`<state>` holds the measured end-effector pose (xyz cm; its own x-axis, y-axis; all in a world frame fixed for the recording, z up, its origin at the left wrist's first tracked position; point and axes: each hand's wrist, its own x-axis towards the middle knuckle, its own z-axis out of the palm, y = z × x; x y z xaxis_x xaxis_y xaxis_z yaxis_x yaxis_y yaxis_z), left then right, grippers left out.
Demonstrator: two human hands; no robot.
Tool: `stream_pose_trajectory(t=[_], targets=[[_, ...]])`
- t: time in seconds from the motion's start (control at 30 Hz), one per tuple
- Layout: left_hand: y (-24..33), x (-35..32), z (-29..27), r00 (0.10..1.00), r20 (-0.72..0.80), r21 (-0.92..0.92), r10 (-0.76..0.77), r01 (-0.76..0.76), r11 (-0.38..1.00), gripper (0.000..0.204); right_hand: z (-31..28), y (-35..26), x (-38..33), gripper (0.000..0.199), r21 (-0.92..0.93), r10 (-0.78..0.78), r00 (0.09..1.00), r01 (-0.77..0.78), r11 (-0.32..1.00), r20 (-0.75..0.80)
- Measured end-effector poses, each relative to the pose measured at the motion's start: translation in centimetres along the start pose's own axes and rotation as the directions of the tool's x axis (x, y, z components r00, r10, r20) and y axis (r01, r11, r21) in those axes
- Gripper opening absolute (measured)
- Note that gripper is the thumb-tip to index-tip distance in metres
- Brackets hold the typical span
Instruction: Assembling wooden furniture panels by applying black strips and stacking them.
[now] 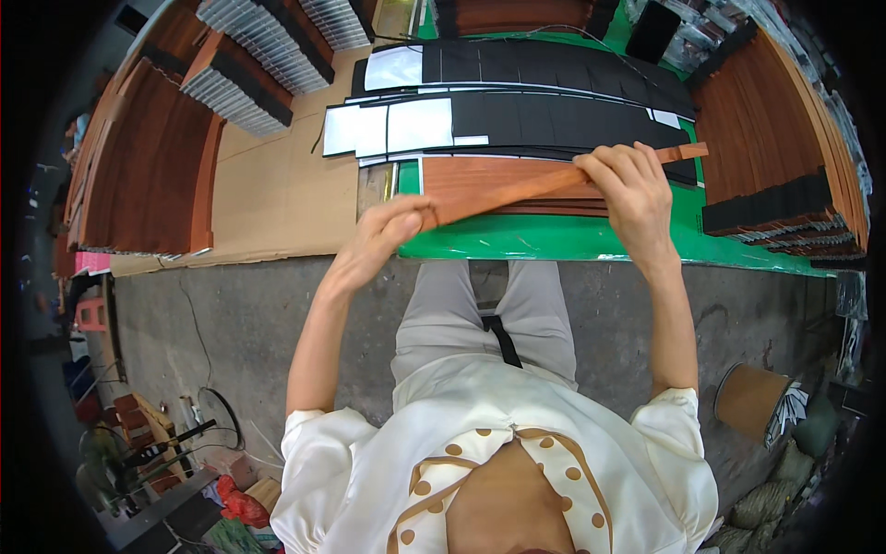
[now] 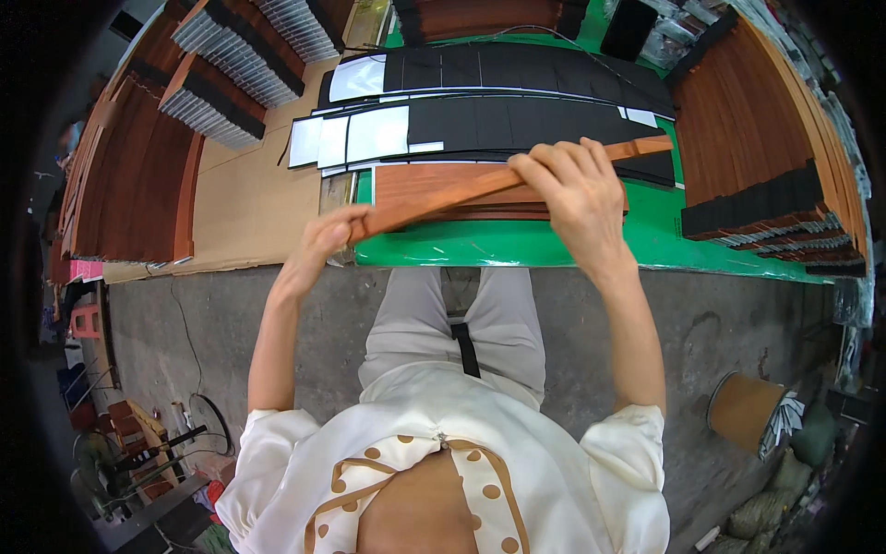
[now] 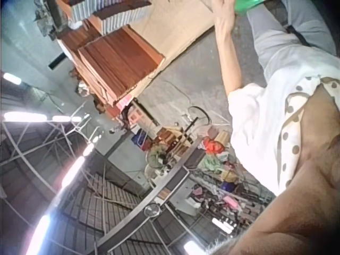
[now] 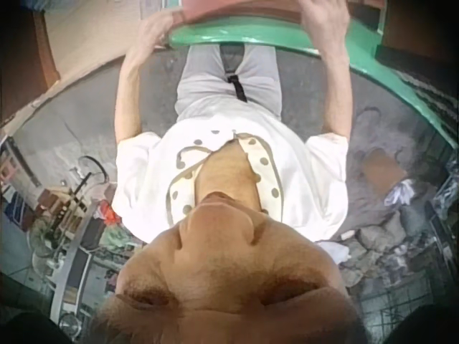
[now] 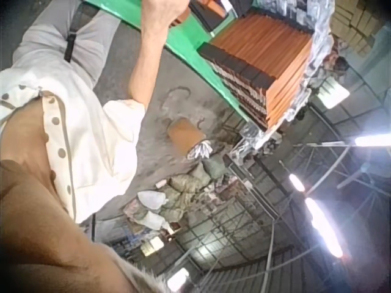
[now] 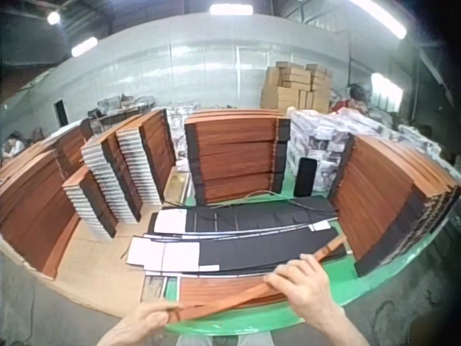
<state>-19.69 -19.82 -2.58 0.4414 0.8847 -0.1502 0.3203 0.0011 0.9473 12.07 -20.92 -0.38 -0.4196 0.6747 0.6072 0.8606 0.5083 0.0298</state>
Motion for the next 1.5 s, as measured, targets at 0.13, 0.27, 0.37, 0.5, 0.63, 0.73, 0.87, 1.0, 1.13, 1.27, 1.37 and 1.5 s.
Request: stream_pose_trajectory(t=[0.13, 0.27, 0.37, 0.5, 0.63, 0.73, 0.87, 1.0, 1.13, 1.27, 1.37, 1.5], targets=[[-0.9, 3.6, 0.8, 0.987, -0.136, 0.083, 0.084, -0.073, 0.994, 0.048, 2.2, 1.7, -0.6, 0.024, 0.013, 0.097, 0.995, -0.097, 0.995, 0.0], [-1.9, 5.4, 1.3, 0.96, -0.219, 0.289, 0.177, -0.109, 0.951, 0.035, 3.5, 2.2, -1.2, 0.026, 0.088, 0.148, 0.986, -0.154, 0.984, 0.071], [-1.8, 6.1, 1.3, 0.949, -0.222, 0.351, 0.222, -0.135, 0.927, 0.033, 4.2, 2.7, -1.7, 0.028, 0.134, 0.184, 0.973, -0.203, 0.97, 0.143], [-1.3, 6.0, 0.7, 0.966, -0.155, 0.362, 0.207, -0.139, 0.922, 0.035, 4.1, 2.9, -1.5, 0.032, 0.176, 0.17, 0.966, -0.205, 0.963, 0.192], [-3.3, 6.6, -0.6, 0.947, -0.174, -0.028, 0.268, -0.277, 0.96, 0.038, 3.1, 3.4, -0.1, 0.036, 0.269, 0.205, 0.956, -0.258, 0.928, 0.211], [-4.0, 8.6, -3.0, 0.935, -0.248, 0.047, 0.252, -0.249, 0.967, 0.033, 2.6, 4.5, 2.9, 0.035, 0.332, 0.204, 0.955, -0.268, 0.904, 0.216], [-5.4, 12.8, -6.0, 0.894, -0.282, 0.51, 0.348, -0.167, 0.844, 0.025, 6.7, 4.9, 9.4, 0.02, 0.424, 0.038, 0.958, -0.161, 0.891, 0.284], [-7.1, 18.3, -6.2, 0.866, -0.137, 0.852, 0.481, -0.144, 0.503, 0.028, 15.0, 4.8, 14.2, 0.015, 0.373, -0.194, 0.906, 0.044, 0.927, 0.376], [-9.0, 21.6, -7.0, 0.914, -0.136, 0.902, 0.382, -0.046, 0.43, 0.032, 21.6, 4.0, 17.2, 0.025, 0.267, -0.256, 0.851, 0.143, 0.953, 0.458], [-10.3, 22.1, -6.9, 0.872, -0.151, 0.884, 0.466, -0.092, 0.459, 0.031, 24.0, 3.6, 18.9, 0.037, 0.194, -0.324, 0.768, 0.259, 0.946, 0.552], [-10.7, 22.1, -6.8, 0.857, -0.16, 0.895, 0.489, -0.083, 0.439, 0.029, 25.3, 3.7, 19.3, 0.035, 0.202, -0.413, 0.726, 0.364, 0.909, 0.55], [-10.3, 22.0, -7.0, 0.864, -0.158, 0.907, 0.479, -0.065, 0.416, 0.03, 25.7, 3.7, 20.1, 0.028, 0.238, -0.463, 0.691, 0.402, 0.884, 0.555]])
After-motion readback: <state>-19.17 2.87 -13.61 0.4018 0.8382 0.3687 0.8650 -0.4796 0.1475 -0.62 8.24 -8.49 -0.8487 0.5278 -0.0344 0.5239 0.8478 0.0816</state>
